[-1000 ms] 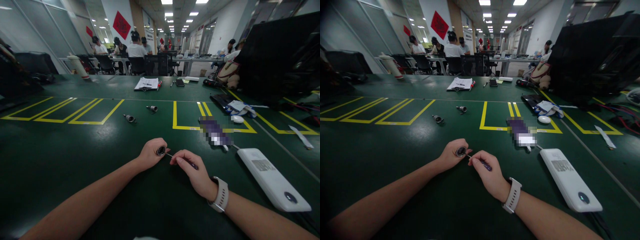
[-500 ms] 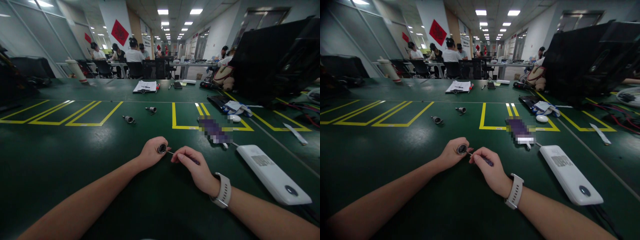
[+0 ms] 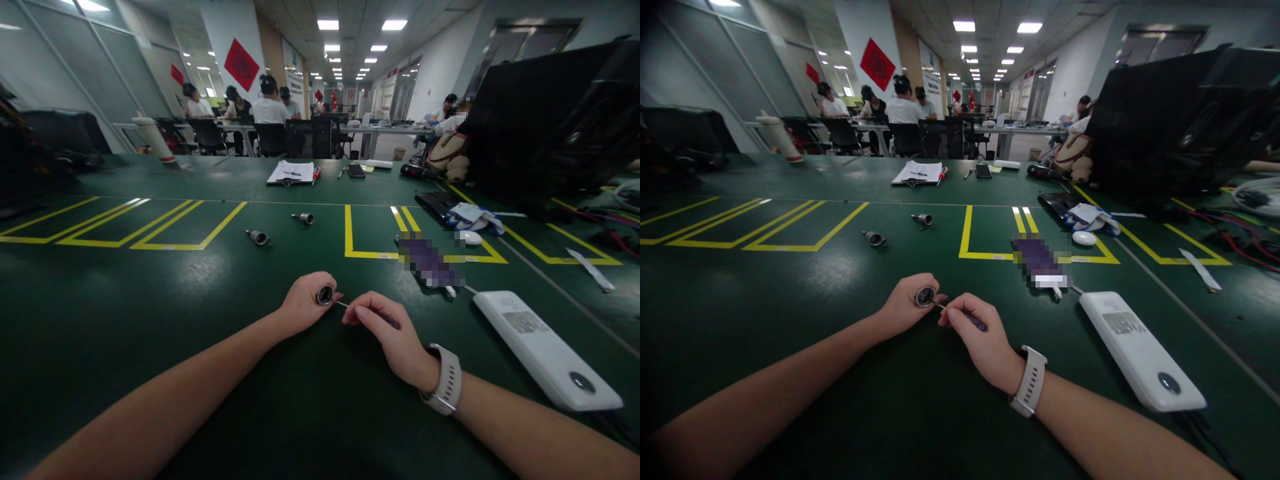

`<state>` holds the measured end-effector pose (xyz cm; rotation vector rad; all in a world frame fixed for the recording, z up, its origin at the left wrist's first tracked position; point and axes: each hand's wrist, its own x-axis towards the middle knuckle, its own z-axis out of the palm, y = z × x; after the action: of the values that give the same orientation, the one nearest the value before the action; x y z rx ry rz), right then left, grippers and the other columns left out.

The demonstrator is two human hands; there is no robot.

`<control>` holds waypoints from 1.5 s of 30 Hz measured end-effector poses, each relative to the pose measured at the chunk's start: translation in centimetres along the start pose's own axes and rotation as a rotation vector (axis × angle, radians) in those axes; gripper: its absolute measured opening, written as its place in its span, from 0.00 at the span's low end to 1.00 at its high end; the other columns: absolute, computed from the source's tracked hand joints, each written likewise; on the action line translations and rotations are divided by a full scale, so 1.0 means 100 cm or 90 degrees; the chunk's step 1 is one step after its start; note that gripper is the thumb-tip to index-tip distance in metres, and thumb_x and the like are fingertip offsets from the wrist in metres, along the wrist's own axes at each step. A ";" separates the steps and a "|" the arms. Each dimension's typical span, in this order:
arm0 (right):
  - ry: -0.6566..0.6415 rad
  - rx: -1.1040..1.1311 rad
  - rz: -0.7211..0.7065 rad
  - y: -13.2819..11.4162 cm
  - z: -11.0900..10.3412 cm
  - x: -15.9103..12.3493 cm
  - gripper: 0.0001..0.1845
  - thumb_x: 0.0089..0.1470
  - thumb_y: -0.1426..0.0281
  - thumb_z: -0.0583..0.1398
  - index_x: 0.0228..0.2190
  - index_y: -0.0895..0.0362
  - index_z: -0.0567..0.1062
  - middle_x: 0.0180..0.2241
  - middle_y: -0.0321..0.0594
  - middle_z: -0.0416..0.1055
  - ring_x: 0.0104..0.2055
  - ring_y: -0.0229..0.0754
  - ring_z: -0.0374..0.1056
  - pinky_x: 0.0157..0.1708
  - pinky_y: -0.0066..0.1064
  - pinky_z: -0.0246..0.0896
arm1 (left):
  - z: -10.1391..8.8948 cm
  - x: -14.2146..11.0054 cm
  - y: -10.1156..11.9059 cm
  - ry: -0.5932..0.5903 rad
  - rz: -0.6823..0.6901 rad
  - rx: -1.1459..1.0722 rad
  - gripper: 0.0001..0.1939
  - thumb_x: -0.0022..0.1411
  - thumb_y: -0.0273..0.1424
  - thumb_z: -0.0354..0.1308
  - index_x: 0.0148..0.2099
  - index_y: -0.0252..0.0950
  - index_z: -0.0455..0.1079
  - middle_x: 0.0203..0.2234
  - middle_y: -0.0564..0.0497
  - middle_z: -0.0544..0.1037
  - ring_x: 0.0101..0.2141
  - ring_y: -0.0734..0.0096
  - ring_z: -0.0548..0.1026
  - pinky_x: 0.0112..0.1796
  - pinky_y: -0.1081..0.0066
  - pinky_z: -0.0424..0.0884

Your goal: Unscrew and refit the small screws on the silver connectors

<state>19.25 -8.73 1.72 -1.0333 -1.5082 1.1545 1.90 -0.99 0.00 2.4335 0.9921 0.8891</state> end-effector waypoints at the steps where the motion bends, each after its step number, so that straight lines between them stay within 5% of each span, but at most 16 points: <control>1: -0.001 0.000 -0.001 0.000 -0.001 0.000 0.11 0.56 0.67 0.54 0.28 0.57 0.74 0.28 0.39 0.71 0.33 0.41 0.67 0.36 0.35 0.60 | 0.000 0.000 0.000 -0.002 0.003 0.001 0.11 0.57 0.30 0.56 0.24 0.35 0.59 0.20 0.57 0.63 0.22 0.77 0.63 0.25 0.76 0.58; 19: 0.077 0.358 0.085 0.010 0.004 0.011 0.10 0.51 0.71 0.55 0.22 0.58 0.74 0.24 0.39 0.73 0.29 0.39 0.66 0.33 0.33 0.57 | 0.004 0.003 -0.003 0.041 0.058 -0.058 0.11 0.57 0.29 0.56 0.25 0.35 0.59 0.21 0.57 0.63 0.22 0.78 0.62 0.24 0.76 0.57; 30: 0.039 0.390 0.076 0.016 0.003 0.010 0.12 0.55 0.71 0.53 0.26 0.59 0.74 0.27 0.40 0.73 0.31 0.39 0.66 0.34 0.33 0.59 | 0.003 0.002 -0.004 0.040 0.070 -0.079 0.12 0.56 0.29 0.57 0.25 0.35 0.58 0.21 0.57 0.62 0.23 0.77 0.62 0.25 0.75 0.58; 39: 0.042 0.116 -0.008 0.001 0.003 0.000 0.12 0.56 0.70 0.54 0.26 0.57 0.76 0.28 0.38 0.72 0.33 0.40 0.67 0.36 0.35 0.60 | 0.000 0.000 0.001 0.042 0.068 -0.058 0.12 0.57 0.30 0.55 0.24 0.35 0.57 0.21 0.57 0.62 0.23 0.77 0.61 0.25 0.75 0.58; 45: 0.034 0.289 0.064 0.005 0.003 0.005 0.12 0.54 0.71 0.54 0.26 0.59 0.75 0.27 0.40 0.73 0.31 0.40 0.66 0.35 0.34 0.60 | 0.001 -0.001 -0.002 0.033 0.087 -0.067 0.12 0.57 0.29 0.55 0.24 0.35 0.57 0.21 0.57 0.62 0.23 0.77 0.61 0.25 0.75 0.58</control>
<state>18.86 -8.21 1.30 -0.8238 -1.0891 1.4449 1.76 -0.93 -0.25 2.4224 0.7829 1.0277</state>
